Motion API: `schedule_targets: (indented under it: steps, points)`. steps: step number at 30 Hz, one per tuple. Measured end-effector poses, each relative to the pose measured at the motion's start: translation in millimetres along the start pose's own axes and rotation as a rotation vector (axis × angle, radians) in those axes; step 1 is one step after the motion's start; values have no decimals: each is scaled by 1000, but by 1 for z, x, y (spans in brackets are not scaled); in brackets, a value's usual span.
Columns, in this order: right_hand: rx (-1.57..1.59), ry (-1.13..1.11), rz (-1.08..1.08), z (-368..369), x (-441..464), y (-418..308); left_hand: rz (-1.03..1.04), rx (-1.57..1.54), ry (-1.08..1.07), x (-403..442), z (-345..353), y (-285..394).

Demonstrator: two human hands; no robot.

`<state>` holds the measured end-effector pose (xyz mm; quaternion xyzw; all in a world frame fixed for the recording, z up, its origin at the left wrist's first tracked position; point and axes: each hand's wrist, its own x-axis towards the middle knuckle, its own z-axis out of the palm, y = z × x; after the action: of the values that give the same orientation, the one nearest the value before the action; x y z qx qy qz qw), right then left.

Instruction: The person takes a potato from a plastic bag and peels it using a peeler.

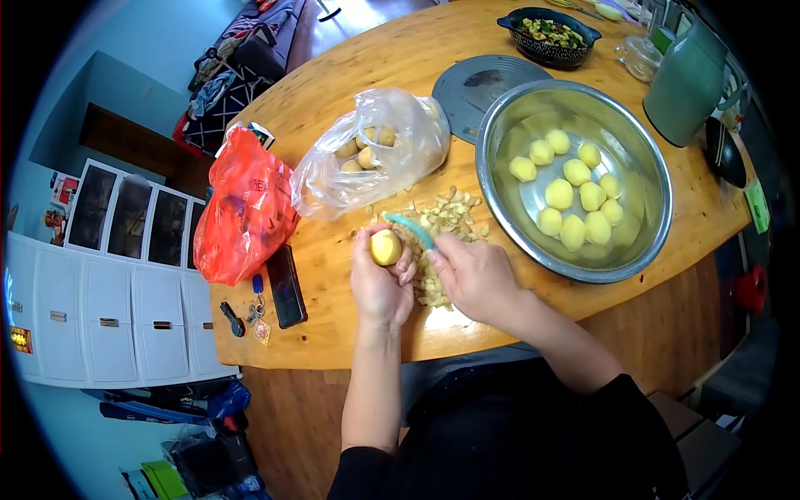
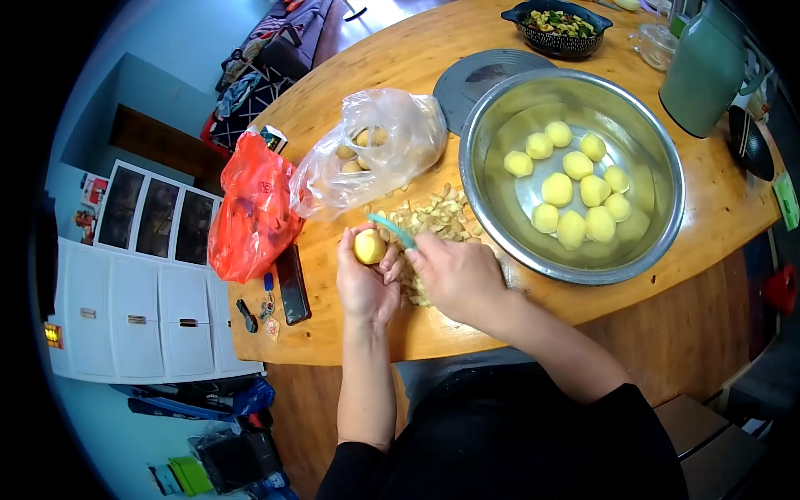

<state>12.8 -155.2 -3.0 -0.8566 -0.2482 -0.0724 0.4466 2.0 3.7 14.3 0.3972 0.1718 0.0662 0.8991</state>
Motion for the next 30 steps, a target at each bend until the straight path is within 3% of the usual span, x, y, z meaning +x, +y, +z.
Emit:
schedule_targets:
  steps: [4,9,14,17,23,30]
  points:
    - [50,28,-125,6,-4,-10,136,156,38,2,-7,-14]
    - [19,-11,-86,7,-6,-14,308,300,118,2,-6,-21]
    - [13,-101,170,3,4,4,238,191,35,-5,-5,-11]
    - [173,-57,142,0,4,0,144,95,76,-5,-1,-4]
    - [122,-26,78,-1,0,-5,-37,-91,-10,1,-9,-3]
    - [18,31,-145,9,-7,-12,56,57,50,-3,-7,-10]
